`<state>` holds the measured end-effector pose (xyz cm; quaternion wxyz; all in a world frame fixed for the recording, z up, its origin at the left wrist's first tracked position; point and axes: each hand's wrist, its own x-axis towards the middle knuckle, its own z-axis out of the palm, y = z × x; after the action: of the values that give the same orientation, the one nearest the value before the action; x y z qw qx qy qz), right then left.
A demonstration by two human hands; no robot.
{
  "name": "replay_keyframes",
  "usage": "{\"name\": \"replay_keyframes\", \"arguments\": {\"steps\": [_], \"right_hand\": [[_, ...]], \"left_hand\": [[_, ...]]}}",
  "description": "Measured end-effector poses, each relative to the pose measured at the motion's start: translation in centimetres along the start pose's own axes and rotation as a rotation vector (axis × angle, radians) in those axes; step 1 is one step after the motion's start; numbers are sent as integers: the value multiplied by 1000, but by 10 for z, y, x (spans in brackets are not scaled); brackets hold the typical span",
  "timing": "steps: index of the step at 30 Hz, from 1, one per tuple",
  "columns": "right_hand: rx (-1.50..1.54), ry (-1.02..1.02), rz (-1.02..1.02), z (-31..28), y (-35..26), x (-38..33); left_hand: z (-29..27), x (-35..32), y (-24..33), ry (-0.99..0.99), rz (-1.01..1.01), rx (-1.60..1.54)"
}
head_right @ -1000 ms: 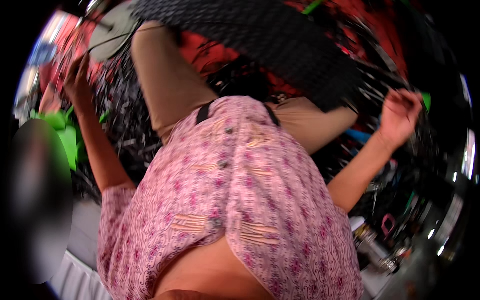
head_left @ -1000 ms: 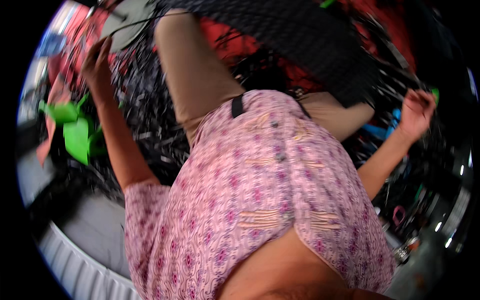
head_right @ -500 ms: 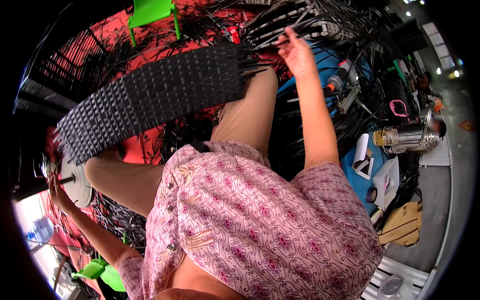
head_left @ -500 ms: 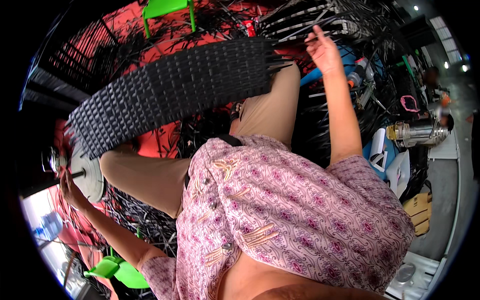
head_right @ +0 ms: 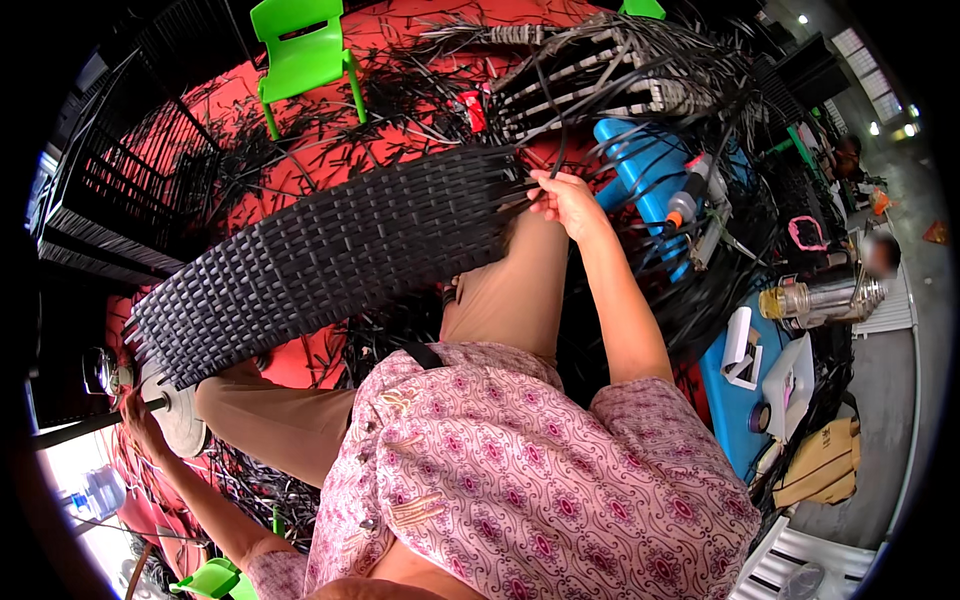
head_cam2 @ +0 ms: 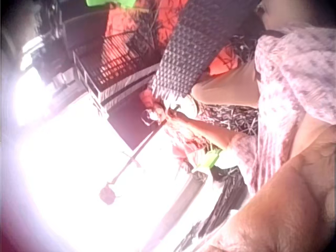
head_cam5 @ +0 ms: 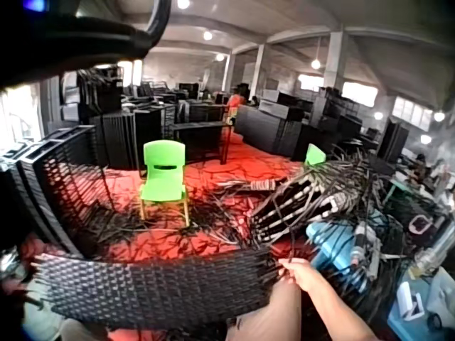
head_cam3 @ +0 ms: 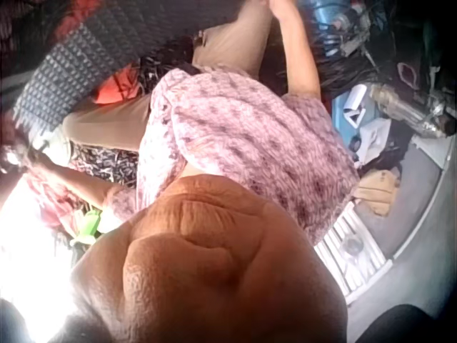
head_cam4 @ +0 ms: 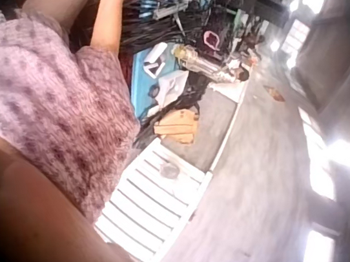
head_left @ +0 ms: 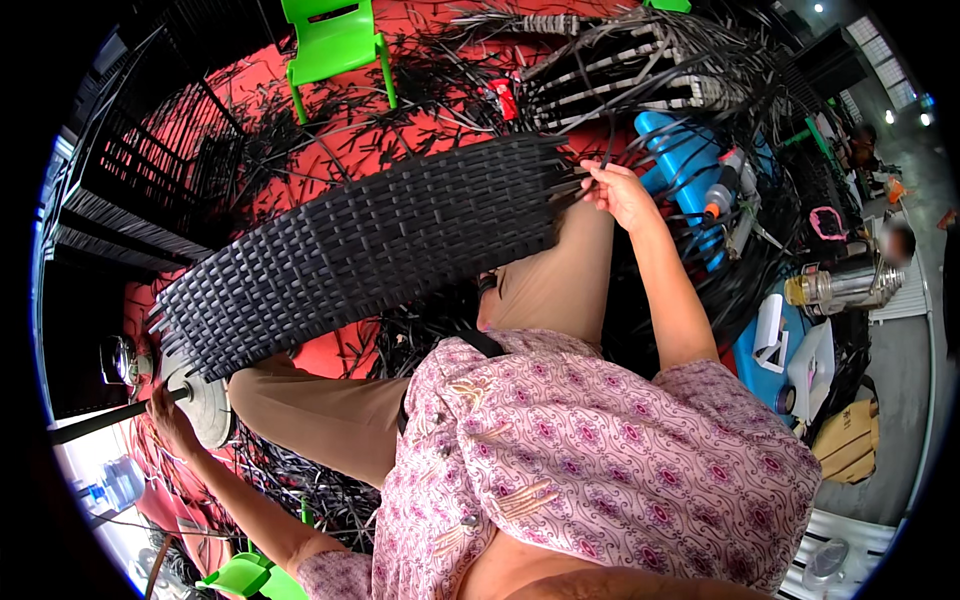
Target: The person sits on the floor and weaves black plastic strips into a rectangular furniture frame. They use a metal tool to tuck and tighten the strips, occasionally using pliers to cut excess material. The person works on the frame, adjusting the weave and ensuring the strips are secure.
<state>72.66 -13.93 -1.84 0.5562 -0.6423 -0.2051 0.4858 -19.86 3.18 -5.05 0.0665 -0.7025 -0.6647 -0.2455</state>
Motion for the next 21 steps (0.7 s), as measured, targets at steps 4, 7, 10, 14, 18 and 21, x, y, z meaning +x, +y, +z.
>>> {"name": "replay_keyframes", "arguments": {"steps": [4, 7, 10, 14, 18, 21], "right_hand": [[-168, -34, 34, 8, 2, 21], [-37, -75, 20, 17, 6, 19], [-238, 85, 40, -19, 11, 11], [-375, 184, 153, -1, 3, 12], [-498, 210, 145, 2, 10, 33], [-555, 270, 155, 17, 10, 27]], "left_hand": [[3, 8, -21, 86, 16, 94], [9, 18, -36, 130, 68, 156], [44, 50, 53, 430, -58, 398], [44, 38, 88, 588, -333, -175], [84, 19, 57, 551, -493, -617], [104, 11, 49, 333, -678, -1144]]}}
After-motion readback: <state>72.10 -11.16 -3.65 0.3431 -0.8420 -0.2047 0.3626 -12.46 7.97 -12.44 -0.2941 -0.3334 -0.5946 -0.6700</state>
